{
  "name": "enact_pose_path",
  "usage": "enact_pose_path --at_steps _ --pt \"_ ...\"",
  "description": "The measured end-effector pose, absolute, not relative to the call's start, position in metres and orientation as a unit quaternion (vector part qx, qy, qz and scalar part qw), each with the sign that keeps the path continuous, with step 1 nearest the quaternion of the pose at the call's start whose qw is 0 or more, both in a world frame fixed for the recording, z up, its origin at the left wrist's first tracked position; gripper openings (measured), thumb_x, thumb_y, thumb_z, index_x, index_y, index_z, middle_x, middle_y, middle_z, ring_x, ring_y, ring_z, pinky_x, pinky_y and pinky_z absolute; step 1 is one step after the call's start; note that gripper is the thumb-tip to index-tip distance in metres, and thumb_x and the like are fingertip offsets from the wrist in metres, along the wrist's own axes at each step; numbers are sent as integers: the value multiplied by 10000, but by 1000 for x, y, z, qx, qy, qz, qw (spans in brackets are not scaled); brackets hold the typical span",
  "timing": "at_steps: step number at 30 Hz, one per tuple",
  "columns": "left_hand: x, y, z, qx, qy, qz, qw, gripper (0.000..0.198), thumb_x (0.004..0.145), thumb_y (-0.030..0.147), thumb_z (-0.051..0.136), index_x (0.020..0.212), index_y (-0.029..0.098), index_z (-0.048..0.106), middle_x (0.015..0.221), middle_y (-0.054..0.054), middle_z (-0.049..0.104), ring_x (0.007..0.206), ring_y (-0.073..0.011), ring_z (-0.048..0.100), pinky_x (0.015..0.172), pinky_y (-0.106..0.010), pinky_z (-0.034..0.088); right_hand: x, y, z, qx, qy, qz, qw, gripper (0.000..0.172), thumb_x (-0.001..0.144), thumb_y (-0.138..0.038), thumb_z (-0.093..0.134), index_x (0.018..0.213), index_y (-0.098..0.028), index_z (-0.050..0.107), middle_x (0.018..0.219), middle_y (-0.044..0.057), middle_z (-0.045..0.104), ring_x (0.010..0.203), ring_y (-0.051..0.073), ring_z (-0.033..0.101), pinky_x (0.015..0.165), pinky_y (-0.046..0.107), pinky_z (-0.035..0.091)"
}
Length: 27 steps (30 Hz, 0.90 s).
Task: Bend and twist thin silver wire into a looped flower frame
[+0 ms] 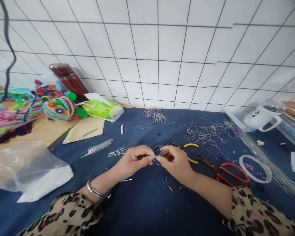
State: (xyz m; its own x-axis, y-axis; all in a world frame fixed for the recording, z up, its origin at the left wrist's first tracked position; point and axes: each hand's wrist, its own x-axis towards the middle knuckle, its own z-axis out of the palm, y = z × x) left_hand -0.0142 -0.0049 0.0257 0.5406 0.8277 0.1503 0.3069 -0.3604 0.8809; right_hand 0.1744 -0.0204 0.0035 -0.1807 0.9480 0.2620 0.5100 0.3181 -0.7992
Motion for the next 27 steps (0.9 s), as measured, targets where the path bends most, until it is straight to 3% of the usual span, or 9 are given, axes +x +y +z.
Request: enact_pose_path --at_steps 16,27 --pt "-12 -6 24 774 377 313 401 180 835 221 510 720 128 614 728 -43 602 696 -115 543 675 -242 418 176 -20 -1 -484 -778 141 376 115 766 -261 565 821 -168 604 688 13 604 656 127 548 653 244 406" --pt "-12 -5 23 779 369 312 401 149 827 174 505 729 134 609 734 -39 602 705 -115 550 686 -246 424 176 -22 -8 -474 -787 131 372 115 782 -250 547 831 -164 607 714 18 614 676 126 561 659 239 411"
